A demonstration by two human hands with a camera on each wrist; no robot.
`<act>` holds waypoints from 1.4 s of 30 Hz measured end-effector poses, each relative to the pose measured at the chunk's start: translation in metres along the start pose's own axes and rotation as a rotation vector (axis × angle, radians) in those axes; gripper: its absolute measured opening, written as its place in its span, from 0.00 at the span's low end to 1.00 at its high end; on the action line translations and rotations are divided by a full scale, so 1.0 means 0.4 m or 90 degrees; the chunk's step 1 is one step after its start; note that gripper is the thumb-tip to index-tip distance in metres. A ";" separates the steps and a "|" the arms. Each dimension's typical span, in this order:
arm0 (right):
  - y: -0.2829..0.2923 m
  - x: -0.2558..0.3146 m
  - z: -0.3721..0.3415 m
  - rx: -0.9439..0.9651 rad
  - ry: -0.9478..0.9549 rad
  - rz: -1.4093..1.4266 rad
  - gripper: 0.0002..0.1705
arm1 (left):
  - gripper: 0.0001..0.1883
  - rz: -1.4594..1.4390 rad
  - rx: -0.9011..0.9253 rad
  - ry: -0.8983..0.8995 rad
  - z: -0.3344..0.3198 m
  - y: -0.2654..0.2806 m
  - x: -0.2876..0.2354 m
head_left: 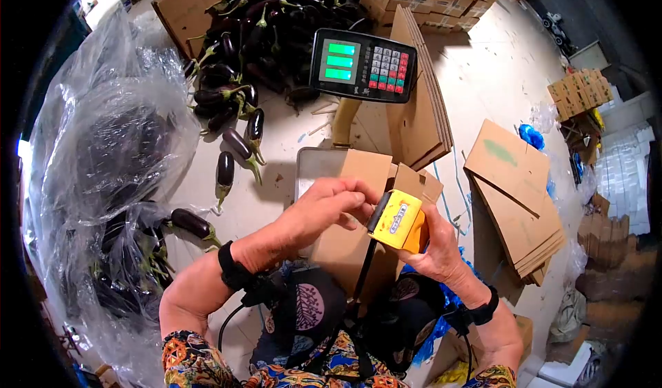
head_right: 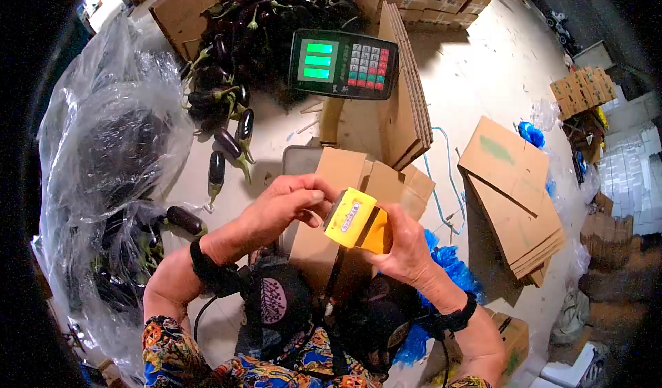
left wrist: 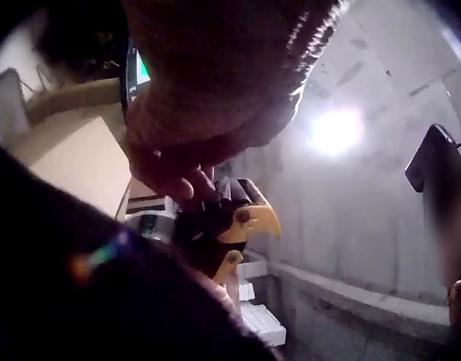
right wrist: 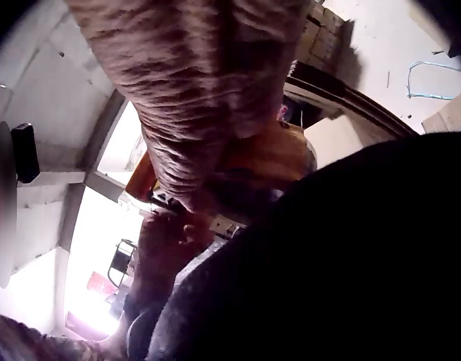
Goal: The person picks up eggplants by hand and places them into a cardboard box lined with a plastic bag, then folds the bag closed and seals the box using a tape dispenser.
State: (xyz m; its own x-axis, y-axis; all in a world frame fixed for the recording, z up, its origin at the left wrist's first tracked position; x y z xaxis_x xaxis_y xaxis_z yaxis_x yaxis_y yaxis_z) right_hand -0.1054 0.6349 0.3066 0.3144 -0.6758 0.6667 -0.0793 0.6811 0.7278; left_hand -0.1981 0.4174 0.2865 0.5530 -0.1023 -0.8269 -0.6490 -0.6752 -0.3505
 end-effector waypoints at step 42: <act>-0.028 -0.018 -0.011 0.011 -0.036 -0.039 0.36 | 0.15 -0.254 -0.005 0.120 0.019 0.081 0.117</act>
Point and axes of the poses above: each hand's wrist, its own z-axis towards the middle knuckle, its own y-axis out of the back of the hand, x = y × z, the point moved 2 cm from there along z, towards the middle knuckle, and after that the axes turned 9 degrees about y, right-handed, at the moved point
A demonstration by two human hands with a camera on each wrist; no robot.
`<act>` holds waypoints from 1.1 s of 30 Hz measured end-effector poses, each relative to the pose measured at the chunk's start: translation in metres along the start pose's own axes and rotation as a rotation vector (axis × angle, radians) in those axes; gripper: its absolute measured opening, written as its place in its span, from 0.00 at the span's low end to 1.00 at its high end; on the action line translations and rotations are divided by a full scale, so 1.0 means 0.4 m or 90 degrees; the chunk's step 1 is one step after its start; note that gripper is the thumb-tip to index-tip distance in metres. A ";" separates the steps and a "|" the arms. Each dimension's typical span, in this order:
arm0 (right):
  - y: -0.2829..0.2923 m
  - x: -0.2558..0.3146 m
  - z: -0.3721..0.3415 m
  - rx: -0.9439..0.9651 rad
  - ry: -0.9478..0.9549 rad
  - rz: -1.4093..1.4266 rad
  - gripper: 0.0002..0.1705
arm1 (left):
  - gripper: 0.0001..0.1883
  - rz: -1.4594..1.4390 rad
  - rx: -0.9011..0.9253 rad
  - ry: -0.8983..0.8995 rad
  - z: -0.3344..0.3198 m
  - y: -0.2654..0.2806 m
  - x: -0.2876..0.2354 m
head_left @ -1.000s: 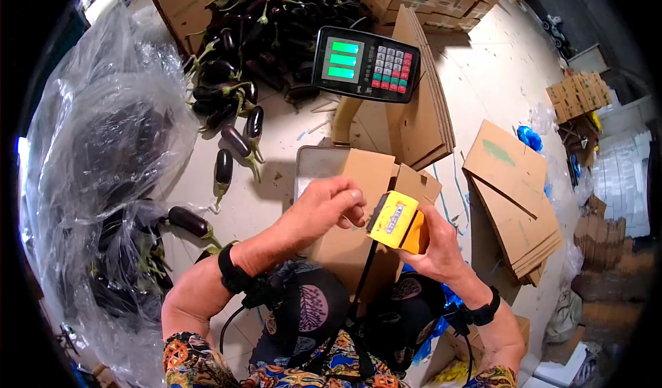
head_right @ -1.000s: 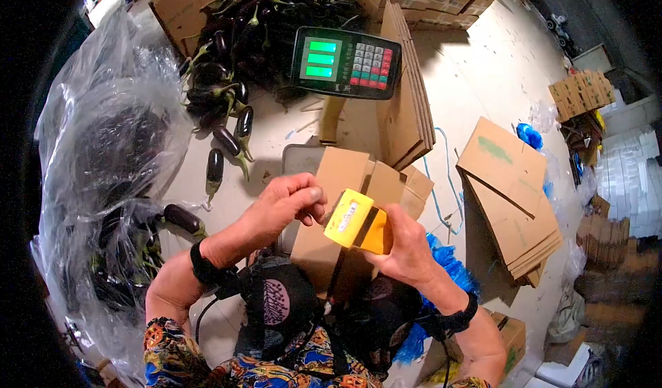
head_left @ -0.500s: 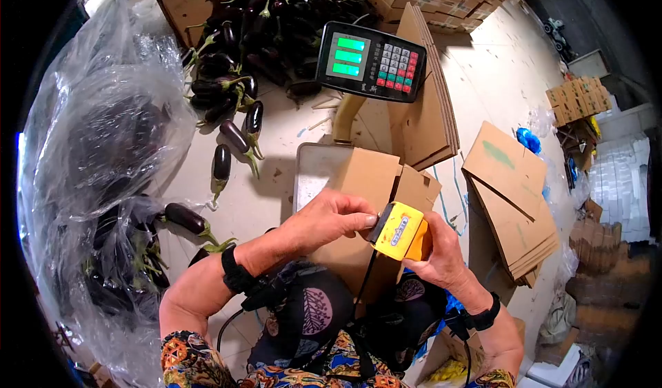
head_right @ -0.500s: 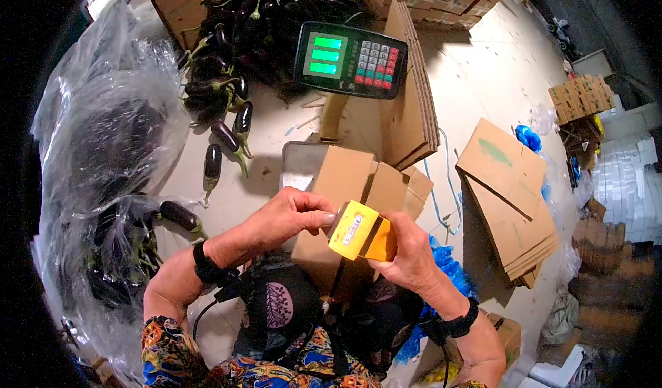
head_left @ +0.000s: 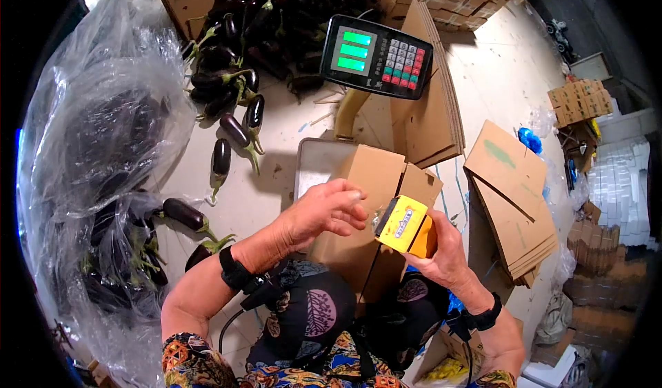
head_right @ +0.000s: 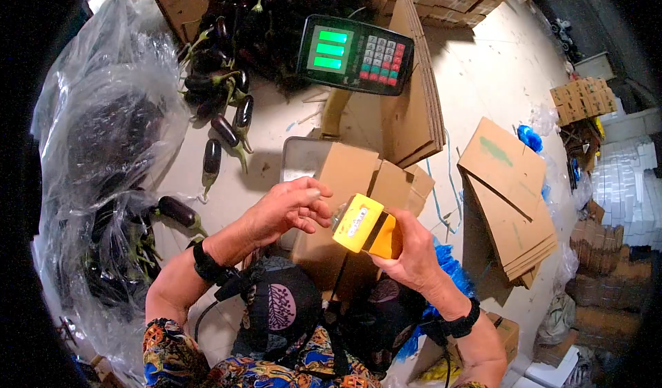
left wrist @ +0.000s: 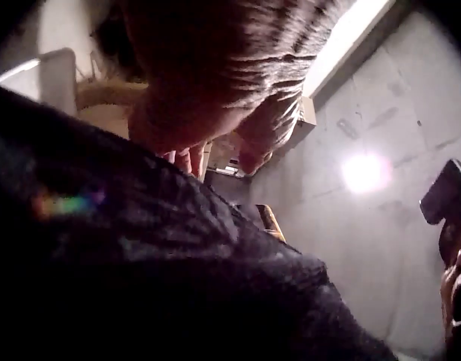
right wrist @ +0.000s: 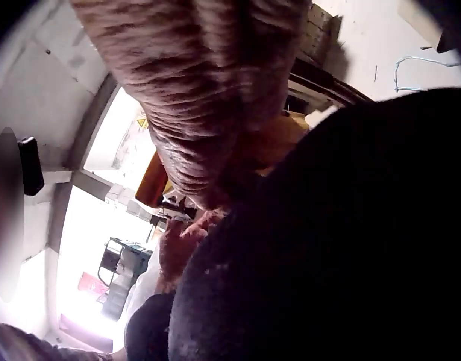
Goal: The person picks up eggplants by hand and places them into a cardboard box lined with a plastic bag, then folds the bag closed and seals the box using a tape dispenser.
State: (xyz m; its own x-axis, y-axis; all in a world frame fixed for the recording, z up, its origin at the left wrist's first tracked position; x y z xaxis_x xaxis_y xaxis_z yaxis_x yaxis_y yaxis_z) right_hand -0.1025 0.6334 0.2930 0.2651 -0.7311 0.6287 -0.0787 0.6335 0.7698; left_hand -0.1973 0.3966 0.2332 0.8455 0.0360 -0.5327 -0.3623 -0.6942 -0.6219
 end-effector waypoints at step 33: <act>0.053 -0.014 -0.008 0.059 0.009 -0.168 0.35 | 0.09 0.089 -0.330 -0.210 -0.041 0.349 0.016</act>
Point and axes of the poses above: each hand's wrist, its own z-axis towards the middle knuckle, its own y-axis out of the back of the hand, x = y × z, the point moved 2 cm from there along z, towards the middle knuckle, and after that the axes turned 9 degrees about y, right-handed, at the moved point
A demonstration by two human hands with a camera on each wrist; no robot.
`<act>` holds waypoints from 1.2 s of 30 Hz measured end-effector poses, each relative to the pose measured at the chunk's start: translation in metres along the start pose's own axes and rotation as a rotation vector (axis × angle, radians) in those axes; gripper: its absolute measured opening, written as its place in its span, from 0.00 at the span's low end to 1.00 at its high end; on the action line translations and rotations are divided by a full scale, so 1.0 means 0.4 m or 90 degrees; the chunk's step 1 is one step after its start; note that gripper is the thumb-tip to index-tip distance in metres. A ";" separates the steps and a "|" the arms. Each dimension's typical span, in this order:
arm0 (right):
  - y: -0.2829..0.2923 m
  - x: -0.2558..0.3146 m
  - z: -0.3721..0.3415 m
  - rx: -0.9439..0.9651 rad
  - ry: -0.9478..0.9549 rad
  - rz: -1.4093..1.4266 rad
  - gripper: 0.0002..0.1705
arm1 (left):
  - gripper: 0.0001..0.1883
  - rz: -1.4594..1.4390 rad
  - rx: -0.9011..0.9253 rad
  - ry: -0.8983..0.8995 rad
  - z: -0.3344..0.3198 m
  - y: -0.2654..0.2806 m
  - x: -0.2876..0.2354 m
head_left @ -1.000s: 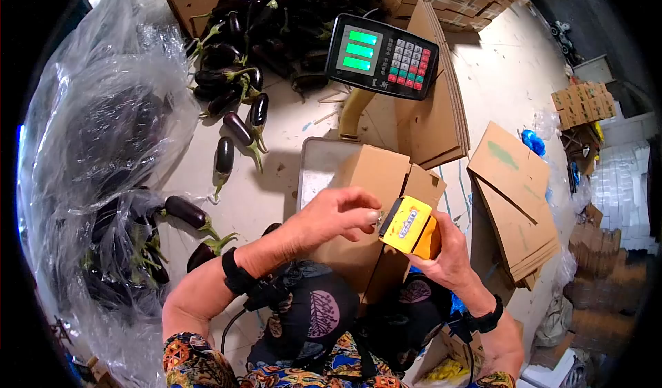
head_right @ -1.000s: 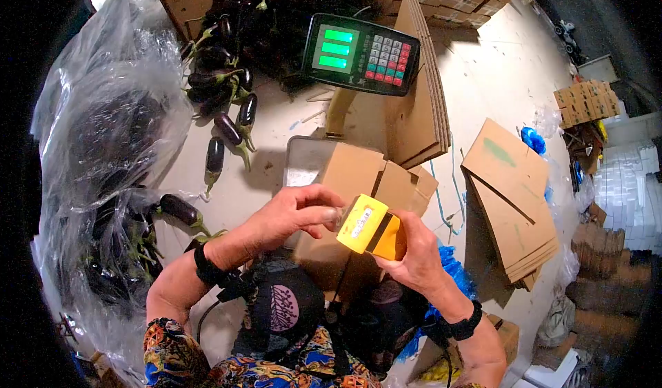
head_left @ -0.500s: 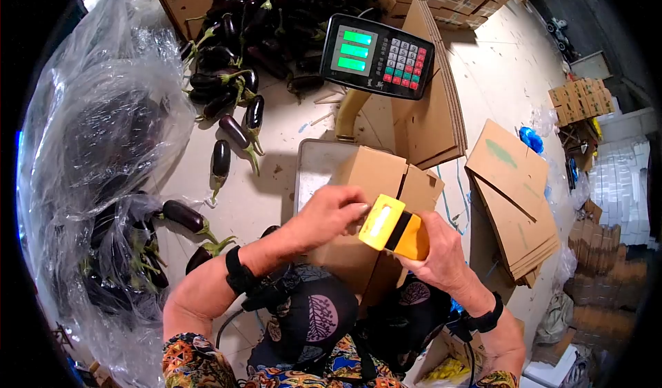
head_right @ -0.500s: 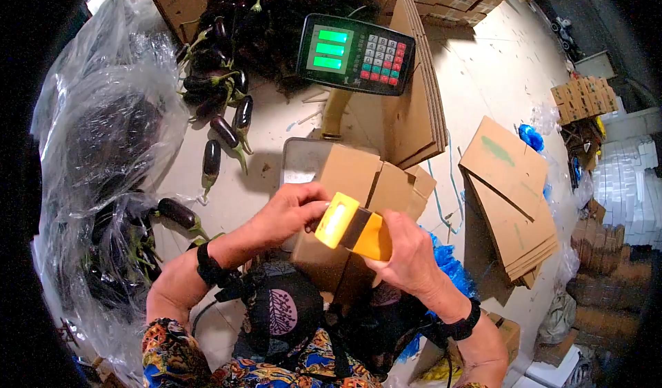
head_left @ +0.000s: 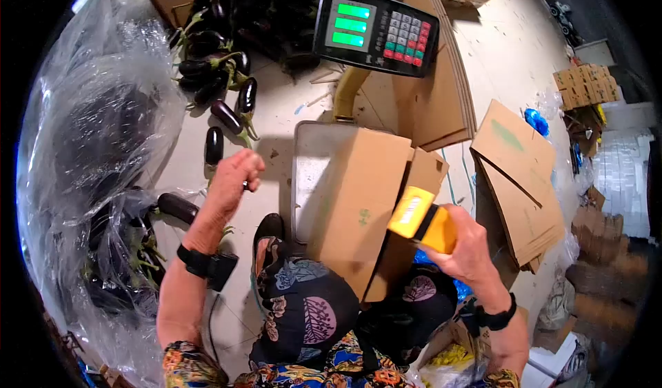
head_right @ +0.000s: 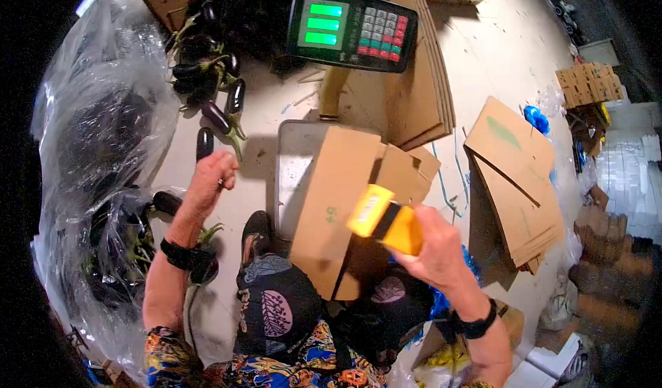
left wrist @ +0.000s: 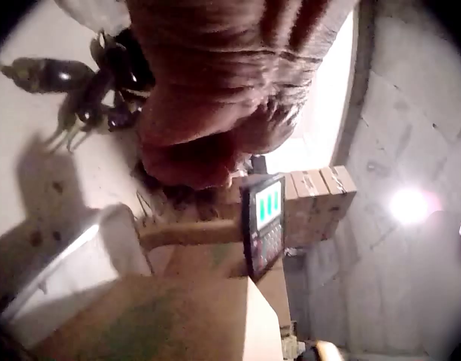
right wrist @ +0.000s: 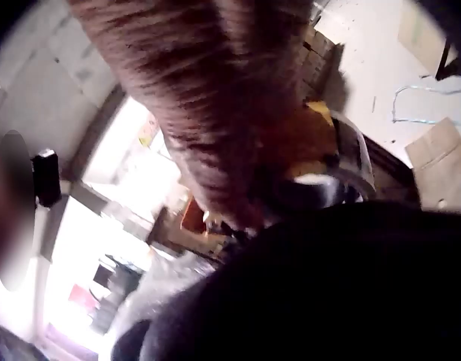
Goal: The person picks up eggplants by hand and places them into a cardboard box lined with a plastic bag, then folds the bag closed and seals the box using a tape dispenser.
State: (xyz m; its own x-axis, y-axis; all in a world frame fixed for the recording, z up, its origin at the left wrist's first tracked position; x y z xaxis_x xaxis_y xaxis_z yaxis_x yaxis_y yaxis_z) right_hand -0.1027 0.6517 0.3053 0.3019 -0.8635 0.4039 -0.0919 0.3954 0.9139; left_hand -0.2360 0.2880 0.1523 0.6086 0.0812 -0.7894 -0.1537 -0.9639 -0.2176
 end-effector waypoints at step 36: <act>-0.013 0.052 -0.017 -0.034 -0.221 0.367 0.42 | 0.23 0.207 0.115 -0.149 -0.049 -0.251 0.168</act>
State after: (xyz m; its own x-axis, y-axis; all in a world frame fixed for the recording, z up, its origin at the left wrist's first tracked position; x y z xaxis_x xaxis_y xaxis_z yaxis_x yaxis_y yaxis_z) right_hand -0.0895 0.6337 0.3087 -0.1052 -0.5572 0.8237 -0.0977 0.8301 0.5490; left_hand -0.1643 0.3854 0.1323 0.3171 -0.1433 -0.9375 -0.4544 -0.8906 -0.0175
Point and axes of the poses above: each hand's wrist, its own z-axis towards the middle knuckle, its own y-axis out of the back of the hand, x = y × z, the point moved 2 cm from there along z, towards the middle knuckle, and after that the axes turned 9 degrees about y, right-handed, at the moved point
